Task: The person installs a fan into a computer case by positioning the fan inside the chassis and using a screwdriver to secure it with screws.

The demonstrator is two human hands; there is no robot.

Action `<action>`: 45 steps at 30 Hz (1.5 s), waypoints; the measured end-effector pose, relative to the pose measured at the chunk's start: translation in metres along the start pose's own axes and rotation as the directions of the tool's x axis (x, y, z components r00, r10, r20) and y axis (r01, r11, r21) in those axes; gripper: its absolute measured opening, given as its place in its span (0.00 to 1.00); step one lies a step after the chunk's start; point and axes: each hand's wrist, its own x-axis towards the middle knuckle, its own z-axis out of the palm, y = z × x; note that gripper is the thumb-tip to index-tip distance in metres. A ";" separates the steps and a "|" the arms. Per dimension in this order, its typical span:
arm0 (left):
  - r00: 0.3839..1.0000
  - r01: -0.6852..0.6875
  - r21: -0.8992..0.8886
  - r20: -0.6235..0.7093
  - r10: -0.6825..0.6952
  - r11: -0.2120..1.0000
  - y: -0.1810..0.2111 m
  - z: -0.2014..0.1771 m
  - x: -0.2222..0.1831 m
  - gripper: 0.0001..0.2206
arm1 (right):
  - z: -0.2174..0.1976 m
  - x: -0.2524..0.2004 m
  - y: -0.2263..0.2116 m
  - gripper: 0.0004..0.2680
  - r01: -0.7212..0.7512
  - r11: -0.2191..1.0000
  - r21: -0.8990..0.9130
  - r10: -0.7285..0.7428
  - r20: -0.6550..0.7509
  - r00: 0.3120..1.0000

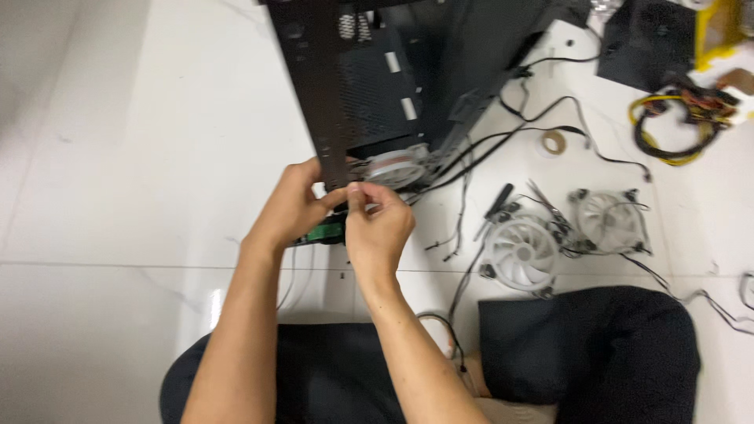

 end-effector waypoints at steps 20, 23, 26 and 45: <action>0.991 0.134 -0.009 -0.029 -0.134 0.991 0.012 0.012 0.006 0.22 | -0.160 0.270 0.129 0.09 0.967 0.167 -0.193 0.024 0.981 0.192; 0.988 0.141 0.031 -0.066 -0.139 0.990 0.003 0.016 -0.001 0.21 | -0.167 0.266 0.119 0.06 0.976 0.167 -0.139 -0.014 0.990 0.143; 0.989 0.146 0.099 -0.020 -0.145 0.984 0.040 0.010 -0.007 0.15 | -0.162 0.282 0.134 0.05 0.988 0.133 -0.079 0.054 0.996 0.073; 0.993 -0.116 0.196 -0.004 0.120 0.974 0.016 0.007 -0.010 0.18 | -0.189 0.017 -0.001 0.13 -0.272 0.952 0.144 0.079 0.740 0.668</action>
